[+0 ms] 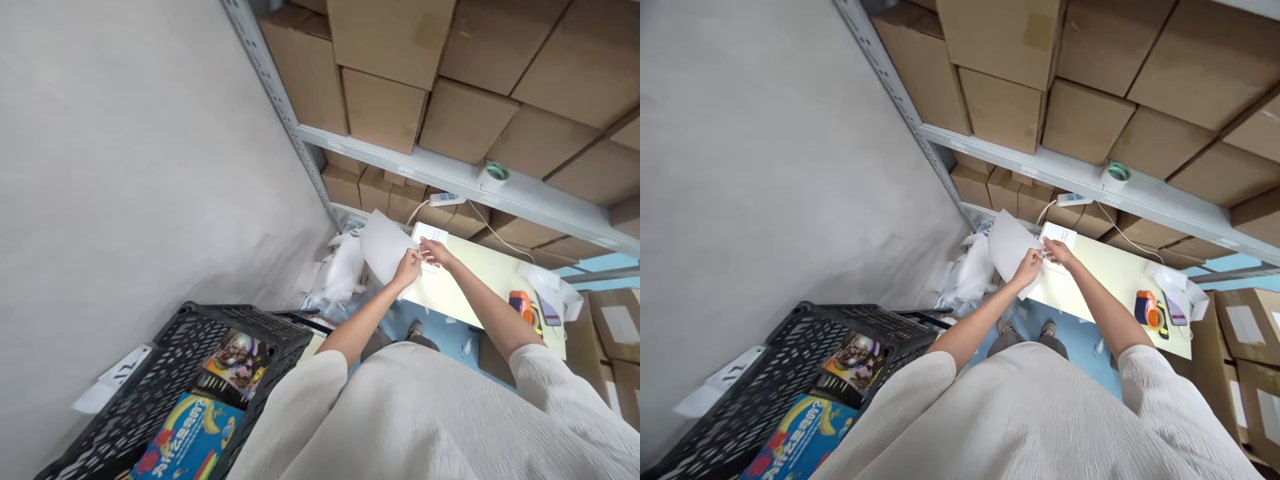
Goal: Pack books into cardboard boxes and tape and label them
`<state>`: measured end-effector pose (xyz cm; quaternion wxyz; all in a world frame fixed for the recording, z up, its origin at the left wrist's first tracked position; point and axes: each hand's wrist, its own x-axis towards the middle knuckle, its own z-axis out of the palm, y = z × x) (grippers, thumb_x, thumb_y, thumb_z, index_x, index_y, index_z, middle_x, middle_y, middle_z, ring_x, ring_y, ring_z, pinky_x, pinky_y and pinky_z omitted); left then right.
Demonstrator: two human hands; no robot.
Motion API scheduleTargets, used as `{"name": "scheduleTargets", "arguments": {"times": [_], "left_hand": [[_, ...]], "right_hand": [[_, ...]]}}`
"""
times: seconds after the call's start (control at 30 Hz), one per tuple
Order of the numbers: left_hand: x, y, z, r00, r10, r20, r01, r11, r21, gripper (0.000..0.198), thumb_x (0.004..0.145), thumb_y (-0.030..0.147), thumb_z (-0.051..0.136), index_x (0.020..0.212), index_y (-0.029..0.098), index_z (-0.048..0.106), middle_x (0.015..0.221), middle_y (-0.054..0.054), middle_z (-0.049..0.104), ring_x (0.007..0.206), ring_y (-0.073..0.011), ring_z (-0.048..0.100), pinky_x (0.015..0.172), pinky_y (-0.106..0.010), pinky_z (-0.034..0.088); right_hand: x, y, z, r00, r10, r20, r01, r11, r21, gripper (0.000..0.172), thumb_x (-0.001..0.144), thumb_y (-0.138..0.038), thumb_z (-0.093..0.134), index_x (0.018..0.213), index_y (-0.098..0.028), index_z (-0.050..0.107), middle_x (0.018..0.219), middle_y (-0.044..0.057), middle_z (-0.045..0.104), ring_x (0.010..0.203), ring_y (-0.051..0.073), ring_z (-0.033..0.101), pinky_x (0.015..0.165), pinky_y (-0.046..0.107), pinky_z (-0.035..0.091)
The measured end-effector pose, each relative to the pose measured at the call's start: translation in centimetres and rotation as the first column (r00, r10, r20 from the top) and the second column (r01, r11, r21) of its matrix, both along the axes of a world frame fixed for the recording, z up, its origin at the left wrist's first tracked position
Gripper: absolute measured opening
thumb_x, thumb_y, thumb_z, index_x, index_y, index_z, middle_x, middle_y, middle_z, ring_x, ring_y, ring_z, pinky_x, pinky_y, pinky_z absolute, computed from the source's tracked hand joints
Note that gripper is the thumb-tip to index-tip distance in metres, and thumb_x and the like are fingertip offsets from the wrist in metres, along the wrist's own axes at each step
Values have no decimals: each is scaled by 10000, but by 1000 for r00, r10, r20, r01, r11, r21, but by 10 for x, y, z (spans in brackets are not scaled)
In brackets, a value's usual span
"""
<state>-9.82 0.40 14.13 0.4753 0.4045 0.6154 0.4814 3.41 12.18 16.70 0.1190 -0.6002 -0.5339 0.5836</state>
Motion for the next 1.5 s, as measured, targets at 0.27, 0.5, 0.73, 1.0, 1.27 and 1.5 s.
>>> {"name": "scheduleTargets", "arguments": {"times": [0.27,0.5,0.73,1.0,1.27,1.5], "left_hand": [[95,8,-36,992,-123,37,124,992,-32,103,954,161,635,917,250,600,1184,-64,777,1226,-230,730,1096,-398,562],[105,3,-71,990,-58,-130,40,990,-134,117,925,133,646,917,249,660,1093,-55,765,1146,-232,734,1124,-422,559],[74,-13,-97,948,-43,-316,-65,944,-325,175,892,81,640,962,241,655,1173,-86,736,1215,-261,708,1179,-440,518],[29,-9,-114,889,-19,-458,-165,919,-358,324,838,28,633,1081,242,646,1368,-135,680,1416,-293,625,1281,-437,423],[-20,9,-132,911,59,-408,-269,835,-481,443,838,57,686,1221,246,566,1404,-168,700,1412,-340,625,1225,-488,415],[-42,16,-150,975,169,-141,-220,794,-567,425,800,92,784,1082,257,513,865,28,712,932,-210,729,964,-353,521]], "right_hand": [[99,2,-41,982,81,173,-78,997,-25,135,750,-221,785,809,-219,664,760,23,733,747,194,727,764,341,639],[184,27,-78,831,239,503,-331,938,101,55,754,-242,703,784,-242,749,854,77,768,921,281,738,908,413,610],[206,43,-90,663,323,676,-463,886,31,276,810,-91,650,1011,-196,807,1149,216,773,1214,411,689,1108,605,490],[162,0,-100,656,197,729,-520,818,247,522,976,-165,533,1486,-151,642,1518,241,597,1393,403,542,1176,559,450],[75,-33,-134,844,318,432,-441,870,222,406,997,-184,522,1360,-158,702,1379,164,686,1103,259,707,1053,415,577],[36,-43,-147,900,247,358,-335,920,206,332,953,-181,577,1234,-176,754,1333,163,725,1038,254,737,1022,417,603]]}}
